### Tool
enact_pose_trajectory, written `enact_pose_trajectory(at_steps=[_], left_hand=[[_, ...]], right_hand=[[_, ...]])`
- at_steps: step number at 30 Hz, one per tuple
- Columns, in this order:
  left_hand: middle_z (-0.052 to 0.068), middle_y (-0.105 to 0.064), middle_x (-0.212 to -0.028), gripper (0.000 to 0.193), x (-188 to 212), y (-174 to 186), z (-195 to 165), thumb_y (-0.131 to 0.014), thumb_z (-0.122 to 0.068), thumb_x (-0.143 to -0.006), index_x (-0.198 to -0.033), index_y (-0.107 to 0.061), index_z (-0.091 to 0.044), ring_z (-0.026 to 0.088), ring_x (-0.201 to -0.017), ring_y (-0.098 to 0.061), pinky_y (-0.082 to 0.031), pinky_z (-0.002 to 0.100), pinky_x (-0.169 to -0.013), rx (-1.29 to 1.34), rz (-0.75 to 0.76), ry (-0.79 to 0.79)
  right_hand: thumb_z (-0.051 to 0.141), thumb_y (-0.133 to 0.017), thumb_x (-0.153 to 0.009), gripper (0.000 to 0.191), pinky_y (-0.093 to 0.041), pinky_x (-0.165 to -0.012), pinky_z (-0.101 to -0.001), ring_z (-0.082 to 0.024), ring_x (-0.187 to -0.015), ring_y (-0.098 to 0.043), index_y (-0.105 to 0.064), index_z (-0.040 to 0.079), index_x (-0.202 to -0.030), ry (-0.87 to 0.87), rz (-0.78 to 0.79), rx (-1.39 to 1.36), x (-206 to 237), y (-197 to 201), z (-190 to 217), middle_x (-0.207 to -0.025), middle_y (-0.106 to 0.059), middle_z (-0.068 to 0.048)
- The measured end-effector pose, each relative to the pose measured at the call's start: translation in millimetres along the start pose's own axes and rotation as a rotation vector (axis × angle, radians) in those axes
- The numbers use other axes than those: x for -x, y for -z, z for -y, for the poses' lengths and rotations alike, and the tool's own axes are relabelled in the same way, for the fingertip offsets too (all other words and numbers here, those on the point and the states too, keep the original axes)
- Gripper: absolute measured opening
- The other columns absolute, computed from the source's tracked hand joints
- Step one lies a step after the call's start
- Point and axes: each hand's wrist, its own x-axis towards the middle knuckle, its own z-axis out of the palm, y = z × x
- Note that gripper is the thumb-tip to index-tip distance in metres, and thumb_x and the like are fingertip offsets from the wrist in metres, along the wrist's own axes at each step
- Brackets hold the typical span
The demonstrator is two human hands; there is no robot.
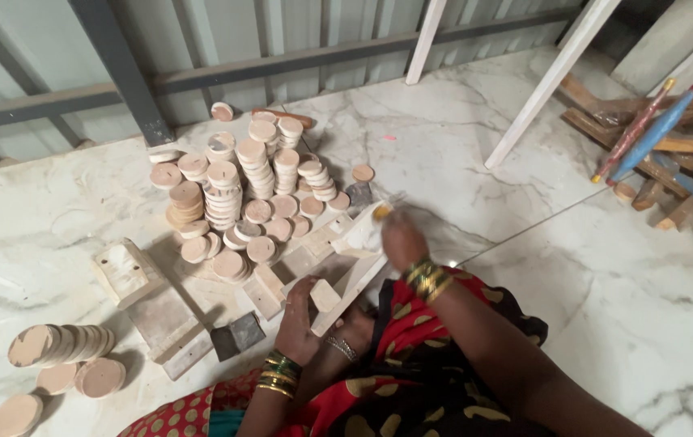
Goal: The person sits on the floor assembling wooden components, fitting rectangular bars and blocks into a slotted wooden frame structure among stacks of round wooden discs. They press pieces into place, reposition the frame, and at one point wipe a wooden piece with a cloth before continuing to fit parts together.
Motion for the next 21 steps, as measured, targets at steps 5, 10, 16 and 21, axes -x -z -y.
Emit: enact_pose_trajectory(at_steps=[5, 10, 16, 21], left_hand=[[0.02, -0.05, -0.146, 0.093, 1, -1, -1, -0.09, -0.03, -0.072, -0.145, -0.039, -0.003, 0.042, -0.135, -0.047, -0.039, 0.048, -0.111, -0.007, -0.001, 0.055], [0.019, -0.05, -0.146, 0.093, 1, -1, 3, -0.09, -0.028, -0.072, -0.145, -0.039, -0.004, 0.041, -0.135, -0.048, -0.04, 0.047, -0.112, 0.021, -0.003, 0.057], [0.021, -0.05, -0.145, 0.094, 4, -3, 4, -0.091, -0.028, -0.072, -0.145, -0.038, -0.003, 0.041, -0.134, -0.048, -0.04, 0.047, -0.112, 0.01, 0.015, 0.078], [0.022, -0.048, -0.146, 0.095, 3, -5, 6, -0.091, -0.03, -0.072, -0.145, -0.037, -0.001, 0.041, -0.135, -0.047, -0.039, 0.047, -0.113, 0.01, -0.012, 0.053]], right_hand=[[0.004, -0.051, -0.096, 0.023, -0.059, -0.07, -0.0467, -0.034, -0.086, -0.068, -0.063, -0.004, -0.113, -0.233, 0.228, 0.098, 1, -2, 18, -0.102, -0.066, -0.021], [0.005, -0.056, -0.084, 0.025, -0.057, -0.068, -0.0487, -0.038, -0.086, -0.067, -0.065, -0.002, -0.106, -0.124, 0.026, 0.063, -4, -9, 7, -0.098, -0.066, -0.022], [0.001, -0.059, -0.085, 0.024, -0.054, -0.084, -0.0523, -0.043, -0.093, -0.064, -0.062, -0.004, -0.108, -0.303, 0.042, -0.086, -10, -20, -9, -0.099, -0.065, -0.023], [-0.002, -0.054, -0.076, 0.03, -0.056, -0.084, -0.0497, -0.042, -0.104, -0.065, -0.062, -0.002, -0.105, 0.156, -0.122, -0.108, 7, -18, 12, -0.107, -0.066, -0.023]])
